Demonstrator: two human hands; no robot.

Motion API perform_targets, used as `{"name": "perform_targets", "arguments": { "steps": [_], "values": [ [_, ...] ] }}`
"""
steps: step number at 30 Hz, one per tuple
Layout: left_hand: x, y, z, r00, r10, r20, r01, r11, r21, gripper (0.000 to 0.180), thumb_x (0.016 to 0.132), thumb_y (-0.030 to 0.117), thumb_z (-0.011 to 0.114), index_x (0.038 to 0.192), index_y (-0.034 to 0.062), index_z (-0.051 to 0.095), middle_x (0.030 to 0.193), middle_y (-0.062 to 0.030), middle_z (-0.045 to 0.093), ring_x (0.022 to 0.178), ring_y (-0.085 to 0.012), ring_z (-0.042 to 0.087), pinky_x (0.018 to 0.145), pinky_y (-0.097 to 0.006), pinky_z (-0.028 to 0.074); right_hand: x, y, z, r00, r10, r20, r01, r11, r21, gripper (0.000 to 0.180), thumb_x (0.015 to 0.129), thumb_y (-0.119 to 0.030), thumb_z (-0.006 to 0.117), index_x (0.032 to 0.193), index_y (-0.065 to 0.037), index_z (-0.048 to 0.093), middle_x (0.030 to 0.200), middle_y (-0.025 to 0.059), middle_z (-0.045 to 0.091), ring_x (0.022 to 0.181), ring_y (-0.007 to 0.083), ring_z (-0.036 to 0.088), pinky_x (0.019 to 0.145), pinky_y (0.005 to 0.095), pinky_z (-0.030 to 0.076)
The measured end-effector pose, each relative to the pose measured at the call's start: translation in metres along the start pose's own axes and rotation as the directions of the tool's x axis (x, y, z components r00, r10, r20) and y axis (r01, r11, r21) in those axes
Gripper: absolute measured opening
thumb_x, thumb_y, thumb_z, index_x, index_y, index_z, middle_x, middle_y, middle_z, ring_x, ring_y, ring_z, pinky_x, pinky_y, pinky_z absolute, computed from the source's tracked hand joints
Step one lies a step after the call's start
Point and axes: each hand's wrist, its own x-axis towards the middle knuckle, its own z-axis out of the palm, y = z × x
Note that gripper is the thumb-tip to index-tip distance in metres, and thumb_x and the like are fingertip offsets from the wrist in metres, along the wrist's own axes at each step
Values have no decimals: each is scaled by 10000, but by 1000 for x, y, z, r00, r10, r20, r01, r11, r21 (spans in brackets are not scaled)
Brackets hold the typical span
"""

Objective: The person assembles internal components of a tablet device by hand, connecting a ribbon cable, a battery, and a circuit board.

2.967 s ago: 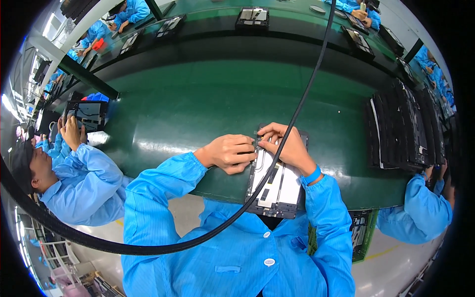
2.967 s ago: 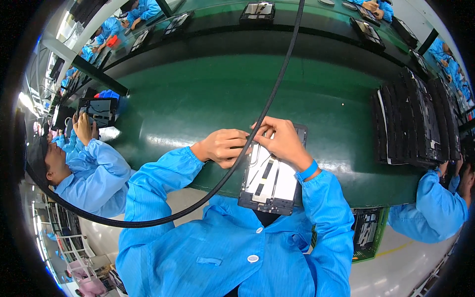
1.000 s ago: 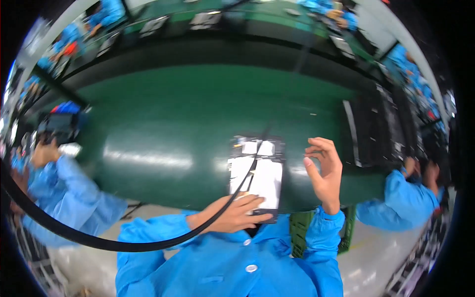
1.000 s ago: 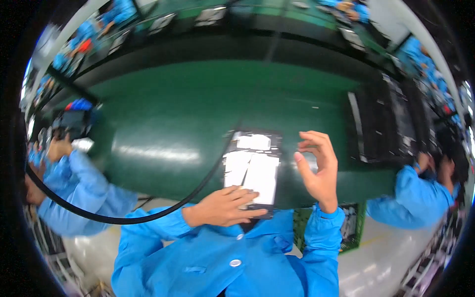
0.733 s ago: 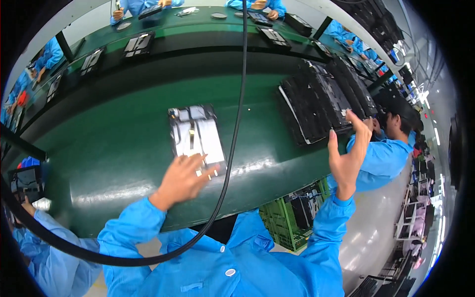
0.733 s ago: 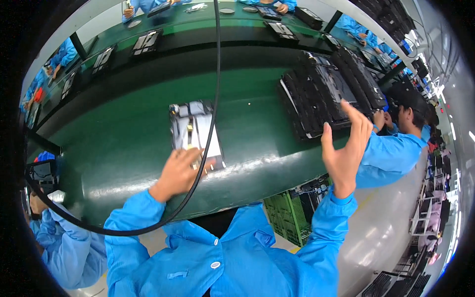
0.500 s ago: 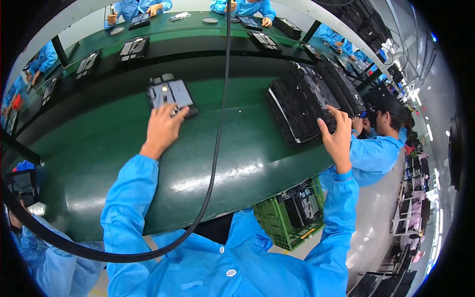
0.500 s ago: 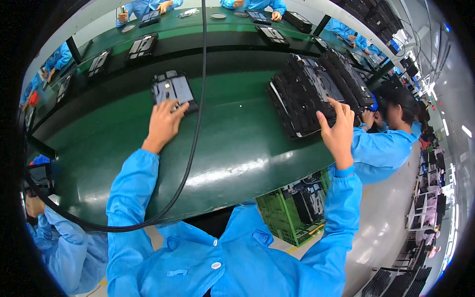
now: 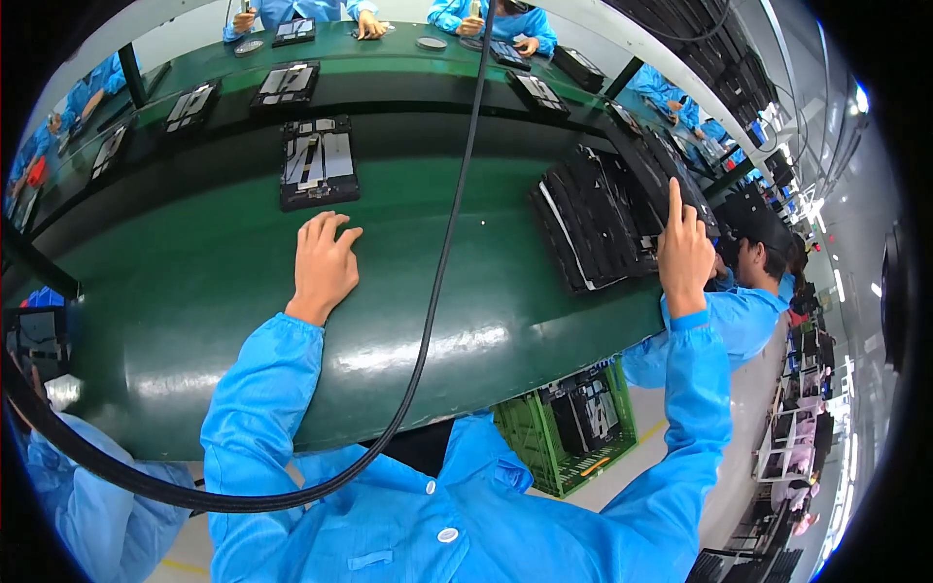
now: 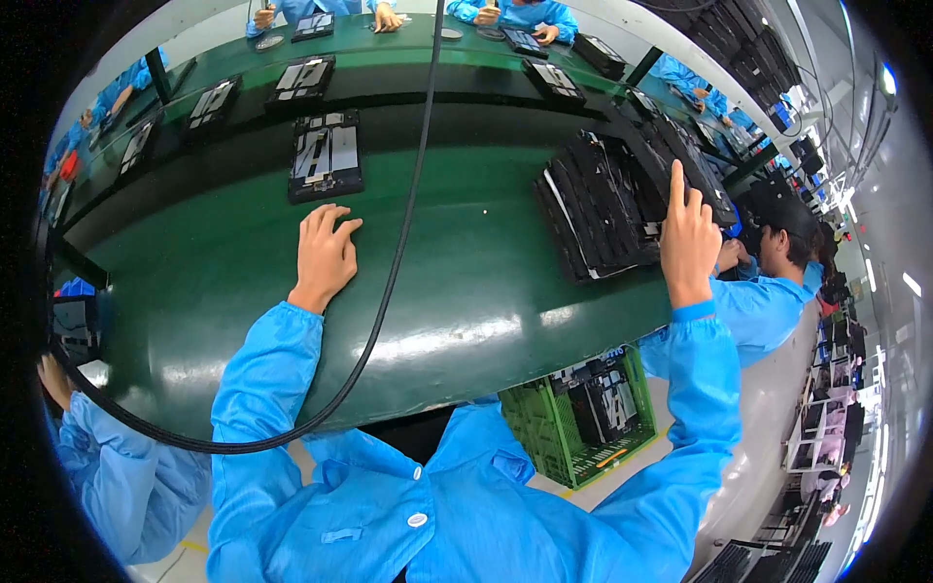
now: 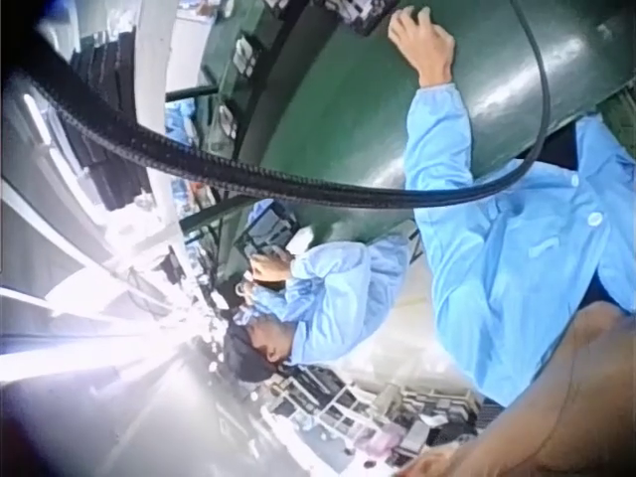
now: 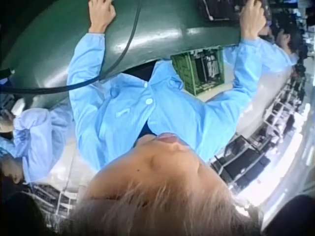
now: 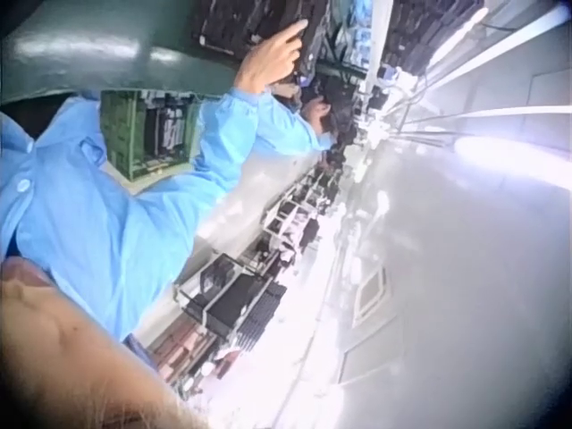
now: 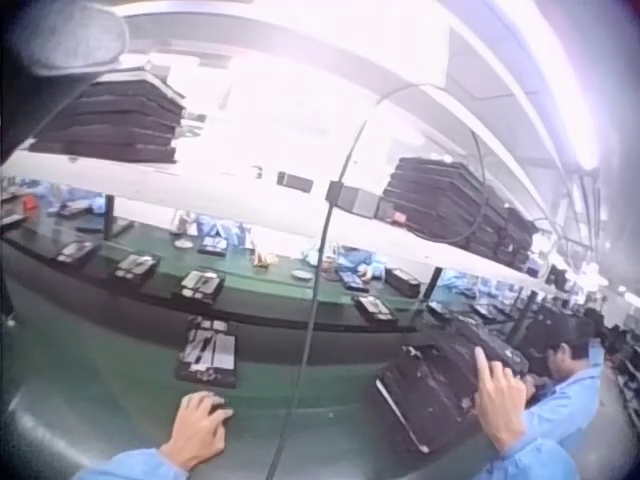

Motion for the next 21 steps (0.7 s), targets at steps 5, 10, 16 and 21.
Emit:
{"name": "perform_targets", "arguments": {
  "steps": [5, 10, 16, 21],
  "values": [
    [3, 17, -5, 998, 60, 30, -57, 995, -87, 319, 779, 30, 702, 1088, 46, 778, 1245, -159, 683, 1314, -375, 586, 1140, -522, 452, 8, 27, 27, 969, -20, 246, -1, 996, 87, 490, 860, -156, 818, 1332, -113, 694, 1100, 122, 703, 914, 385, 766, 750, 490, 620],
    [-5, 29, -10, 999, 33, 18, -31, 992, -126, 330, 812, 20, 695, 1132, 50, 773, 1267, -154, 688, 1318, -372, 589, 1125, -519, 459, 2, 10, 5, 996, -61, -67, 76, 963, 258, 677, 751, -7, 743, 1415, -129, 705, 1047, 111, 639, 801, 364, 727, 718, 456, 594],
    [-11, 53, -44, 987, -120, -108, 82, 948, -309, 404, 902, 18, 649, 1296, 48, 736, 1331, -143, 695, 1298, -377, 605, 1115, -492, 469, -25, -76, -95, 925, -215, -312, 330, 863, 382, 789, 649, 37, 665, 1416, -108, 781, 798, 48, 551, 616, 232, 550, 573, 393, 477],
    [-26, 65, -58, 964, -249, -94, 179, 868, -464, 452, 949, 58, 612, 1397, 14, 651, 1381, -210, 679, 1313, -410, 594, 1179, -512, 443, -87, -166, -124, 816, -468, -339, 571, 563, 598, 648, 733, -89, 697, 1371, -105, 808, 722, -24, 423, 598, 109, 445, 531, 329, 374]
  ]
}}
